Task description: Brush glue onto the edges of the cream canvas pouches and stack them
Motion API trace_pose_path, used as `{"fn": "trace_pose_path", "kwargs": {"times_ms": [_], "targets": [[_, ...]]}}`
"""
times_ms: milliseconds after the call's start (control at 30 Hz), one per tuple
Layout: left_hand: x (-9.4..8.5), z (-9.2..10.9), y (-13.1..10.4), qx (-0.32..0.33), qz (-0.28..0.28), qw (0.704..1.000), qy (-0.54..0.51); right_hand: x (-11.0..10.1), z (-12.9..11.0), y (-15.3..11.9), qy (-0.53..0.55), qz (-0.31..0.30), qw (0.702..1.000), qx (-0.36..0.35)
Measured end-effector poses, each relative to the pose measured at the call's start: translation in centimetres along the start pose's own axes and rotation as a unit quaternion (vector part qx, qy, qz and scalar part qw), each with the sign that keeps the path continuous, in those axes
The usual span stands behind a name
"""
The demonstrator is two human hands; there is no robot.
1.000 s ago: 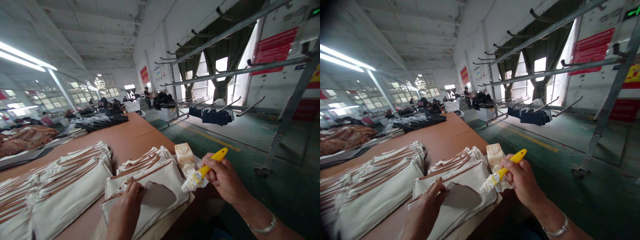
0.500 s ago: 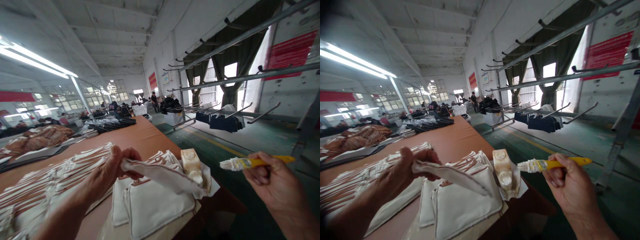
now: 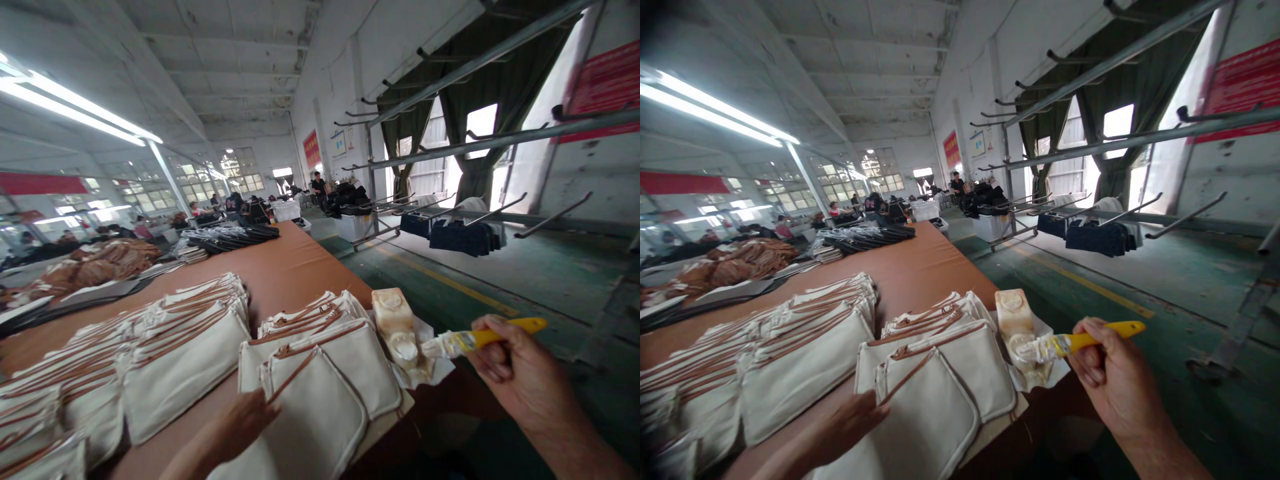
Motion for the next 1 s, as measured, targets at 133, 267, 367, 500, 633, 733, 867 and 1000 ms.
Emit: {"fn": "trace_pose_path", "kwargs": {"times_ms": [133, 267, 367, 500, 633, 733, 867, 1000], "targets": [[3.2, 2.4, 3.1, -0.035, 0.033, 0.999, 0.026, 1.6, 3.2, -0.4, -0.003, -0.02, 0.999, 0.039], [5.3, 4.5, 5.7, -0.075, 0.055, 0.996, 0.016, 3.3, 6.2, -0.7, -0.014, -0.025, 0.997, 0.075], [6.3, 4.8, 6.6, -0.1, 0.042, 0.994, -0.02, 4.2, 8.2, -0.7, -0.033, -0.033, 0.995, 0.09], [6.7, 4.9, 6.5, -0.066, 0.001, 0.99, -0.123, 4.7, 10.1, -0.2, -0.118, -0.041, 0.99, 0.065], [6.1, 5.7, 4.7, 0.001, -0.038, 0.971, -0.235, 5.8, 10.8, 0.1, -0.174, -0.064, 0.982, 0.027], [5.1, 6.8, 3.1, 0.023, -0.045, 0.959, -0.28, 7.1, 10.8, -0.2, -0.213, -0.105, 0.971, -0.003], [3.9, 8.6, 1.8, 0.049, -0.049, 0.941, -0.332, 9.0, 11.0, -0.9, -0.28, -0.175, 0.943, -0.045], [3.5, 9.4, 1.1, 0.064, -0.057, 0.933, -0.35, 9.2, 10.2, -1.0, -0.316, -0.179, 0.928, -0.081]]}}
Point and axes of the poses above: each hand's wrist, its own y-axis towards the middle knuckle, its own x-axis out of the palm, z = x × y, the point moved 3 cm from there along y, towards the middle knuckle
